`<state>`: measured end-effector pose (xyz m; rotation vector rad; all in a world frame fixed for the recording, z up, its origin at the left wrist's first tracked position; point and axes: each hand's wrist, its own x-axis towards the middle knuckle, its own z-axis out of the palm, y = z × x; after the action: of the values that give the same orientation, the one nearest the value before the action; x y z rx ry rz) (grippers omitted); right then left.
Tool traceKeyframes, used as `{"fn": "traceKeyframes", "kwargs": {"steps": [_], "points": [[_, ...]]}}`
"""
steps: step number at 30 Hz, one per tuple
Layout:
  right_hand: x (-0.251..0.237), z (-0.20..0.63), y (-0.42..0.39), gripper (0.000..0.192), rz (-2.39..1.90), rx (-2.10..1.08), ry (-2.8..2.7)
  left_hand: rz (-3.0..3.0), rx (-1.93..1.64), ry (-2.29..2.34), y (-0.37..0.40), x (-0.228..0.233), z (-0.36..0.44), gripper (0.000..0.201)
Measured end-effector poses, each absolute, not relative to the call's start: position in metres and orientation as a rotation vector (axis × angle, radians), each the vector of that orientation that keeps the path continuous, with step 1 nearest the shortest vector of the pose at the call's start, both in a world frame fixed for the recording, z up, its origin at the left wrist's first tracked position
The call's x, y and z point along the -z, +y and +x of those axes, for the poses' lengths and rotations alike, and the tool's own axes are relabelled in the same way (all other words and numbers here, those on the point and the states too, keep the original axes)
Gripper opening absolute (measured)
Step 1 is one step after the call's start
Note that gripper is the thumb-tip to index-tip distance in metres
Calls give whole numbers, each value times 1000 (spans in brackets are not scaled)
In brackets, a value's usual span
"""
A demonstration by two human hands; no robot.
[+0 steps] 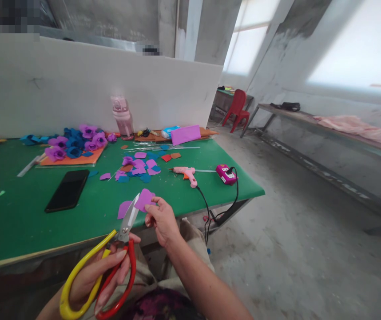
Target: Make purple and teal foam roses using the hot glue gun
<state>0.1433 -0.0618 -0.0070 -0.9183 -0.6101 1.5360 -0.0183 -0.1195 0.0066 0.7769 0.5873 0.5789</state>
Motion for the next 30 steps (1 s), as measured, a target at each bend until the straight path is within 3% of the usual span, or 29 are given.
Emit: {"fn": "traceKeyframes", "kwargs": {"steps": [20,30], "points": [[4,138,-66,35,-1001,-1469,-796,736,-690,547,-116,2,-14,48],[8,142,-65,34,-1037,-1485,-819,1012,-807,979,-108,-18,-31,53]]}}
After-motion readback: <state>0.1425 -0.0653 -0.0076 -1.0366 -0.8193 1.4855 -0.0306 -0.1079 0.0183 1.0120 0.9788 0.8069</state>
